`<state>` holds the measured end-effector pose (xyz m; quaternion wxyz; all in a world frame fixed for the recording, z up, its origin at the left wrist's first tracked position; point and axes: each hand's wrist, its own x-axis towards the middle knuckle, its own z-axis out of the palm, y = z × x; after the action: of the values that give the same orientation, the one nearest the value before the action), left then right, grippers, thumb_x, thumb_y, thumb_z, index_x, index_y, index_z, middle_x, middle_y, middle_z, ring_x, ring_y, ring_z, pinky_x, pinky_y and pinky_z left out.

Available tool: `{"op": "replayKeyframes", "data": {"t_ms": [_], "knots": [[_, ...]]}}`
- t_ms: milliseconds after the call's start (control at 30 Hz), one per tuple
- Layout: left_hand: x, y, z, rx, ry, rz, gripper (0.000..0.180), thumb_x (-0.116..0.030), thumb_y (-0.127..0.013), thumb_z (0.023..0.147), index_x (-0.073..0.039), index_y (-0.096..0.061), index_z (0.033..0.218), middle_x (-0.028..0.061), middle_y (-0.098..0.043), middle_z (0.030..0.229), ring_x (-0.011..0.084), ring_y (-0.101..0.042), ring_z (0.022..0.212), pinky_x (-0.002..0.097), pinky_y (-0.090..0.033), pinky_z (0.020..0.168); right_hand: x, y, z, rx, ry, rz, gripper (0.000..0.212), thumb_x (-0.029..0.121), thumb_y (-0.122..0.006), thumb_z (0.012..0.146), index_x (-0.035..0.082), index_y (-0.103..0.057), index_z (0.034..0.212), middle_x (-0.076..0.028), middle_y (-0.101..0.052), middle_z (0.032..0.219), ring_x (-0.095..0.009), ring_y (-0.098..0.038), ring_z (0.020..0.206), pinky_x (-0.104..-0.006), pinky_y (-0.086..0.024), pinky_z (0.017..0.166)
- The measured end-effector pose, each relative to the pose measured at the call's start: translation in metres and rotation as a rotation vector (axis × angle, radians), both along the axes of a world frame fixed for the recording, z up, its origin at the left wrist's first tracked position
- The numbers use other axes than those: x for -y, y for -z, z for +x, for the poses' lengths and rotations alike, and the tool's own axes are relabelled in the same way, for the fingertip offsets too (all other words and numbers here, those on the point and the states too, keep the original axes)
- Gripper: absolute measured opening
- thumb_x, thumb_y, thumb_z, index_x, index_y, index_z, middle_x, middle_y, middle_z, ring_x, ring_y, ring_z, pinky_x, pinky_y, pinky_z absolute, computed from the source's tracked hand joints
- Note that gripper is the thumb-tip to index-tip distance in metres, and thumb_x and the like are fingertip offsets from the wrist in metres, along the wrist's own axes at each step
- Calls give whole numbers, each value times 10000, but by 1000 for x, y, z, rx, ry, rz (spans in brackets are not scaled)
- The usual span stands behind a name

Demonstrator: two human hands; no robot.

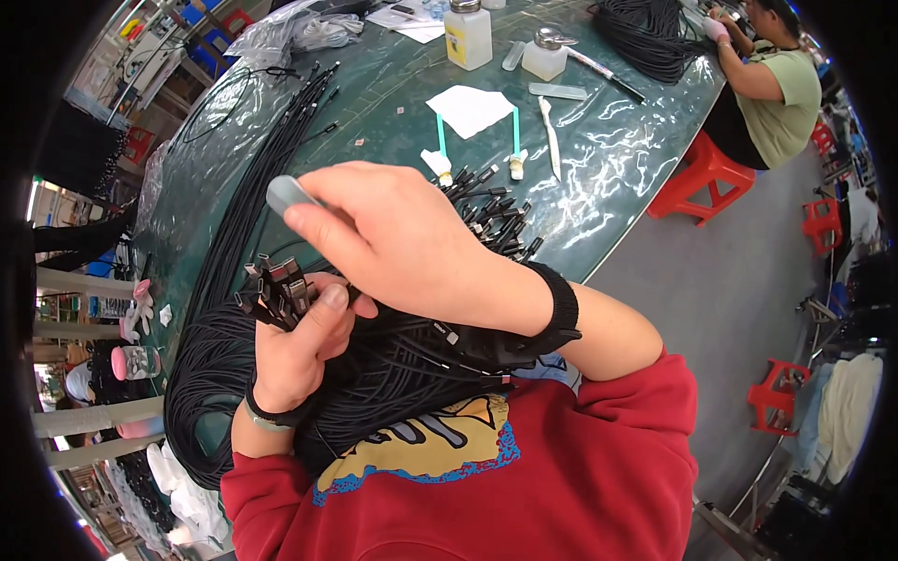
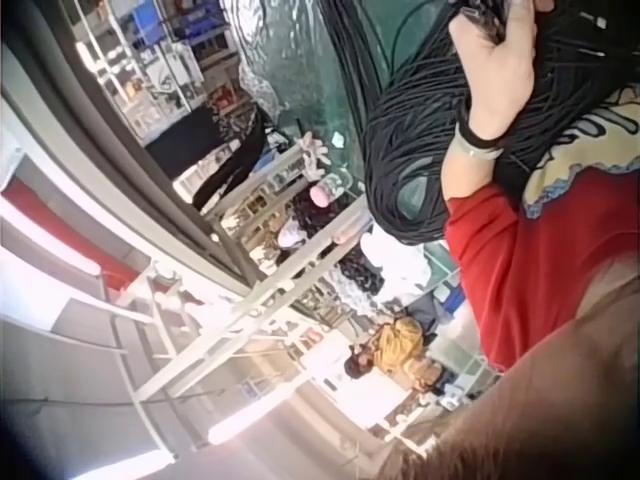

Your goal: The person holds a bundle of cables and rubs the connectors with a grey tool before wiping them with a cloth and a green tool.

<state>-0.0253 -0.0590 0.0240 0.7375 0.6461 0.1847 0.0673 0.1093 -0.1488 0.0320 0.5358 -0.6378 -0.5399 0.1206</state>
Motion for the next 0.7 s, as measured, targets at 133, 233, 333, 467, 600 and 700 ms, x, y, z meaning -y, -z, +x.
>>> {"op": "replayKeyframes", "data": {"t_ms": [133, 233, 333, 467, 600, 700], "knots": [[-5, -2, 0, -39, -4, -115, 216, -156, -495, 859, 3, -606, 764, -53, -436, 507, 16, -348, 440, 179, -254, 402, 11, 5, -4, -27, -26, 86, 196, 89, -511, 832, -23, -552, 988, -79, -548, 764, -120, -543, 603, -239, -423, 533], [-2, -1, 0, -20, -1, -50, 214, -159, -495, 860, 4, -605, 774, -54, -428, 508, 16, -342, 439, 178, -252, 402, 12, 6, -7, -33, -20, 62, 202, 105, -517, 833, -23, -554, 986, -77, -548, 757, -114, -523, 594, -238, -412, 521], [1, 0, -1, -14, 20, 1, 211, -163, -496, 860, 4, -604, 788, -56, -424, 510, 15, -340, 443, 177, -251, 403, 4, 7, -10, -18, 43, -3, 212, 122, -521, 835, -24, -556, 985, -73, -550, 744, -112, -498, 588, -240, -398, 509], [0, -2, -1, -19, 58, 0, 205, -169, -505, 857, 6, -603, 815, -56, -429, 521, 15, -345, 457, 175, -255, 412, -8, 4, 4, 131, 194, 61, 203, 116, -515, 839, -25, -558, 979, -54, -544, 702, -100, -479, 573, -237, -381, 496], [-4, -2, -1, -24, 30, -72, 198, -167, -519, 851, 13, -601, 839, -54, -451, 547, 18, -360, 476, 173, -266, 427, 10, 2, 3, -157, 93, -86, 194, 113, -525, 829, -24, -561, 961, -50, -529, 653, -97, -473, 564, -241, -377, 490], [-1, 0, 2, -5, 20, -47, 193, -163, -530, 845, 17, -602, 846, -52, -469, 567, 18, -368, 486, 172, -269, 433, 19, 8, -5, -63, -10, 148, 190, 121, -524, 828, -23, -565, 945, -42, -525, 634, -91, -468, 555, -240, -371, 483]]}}
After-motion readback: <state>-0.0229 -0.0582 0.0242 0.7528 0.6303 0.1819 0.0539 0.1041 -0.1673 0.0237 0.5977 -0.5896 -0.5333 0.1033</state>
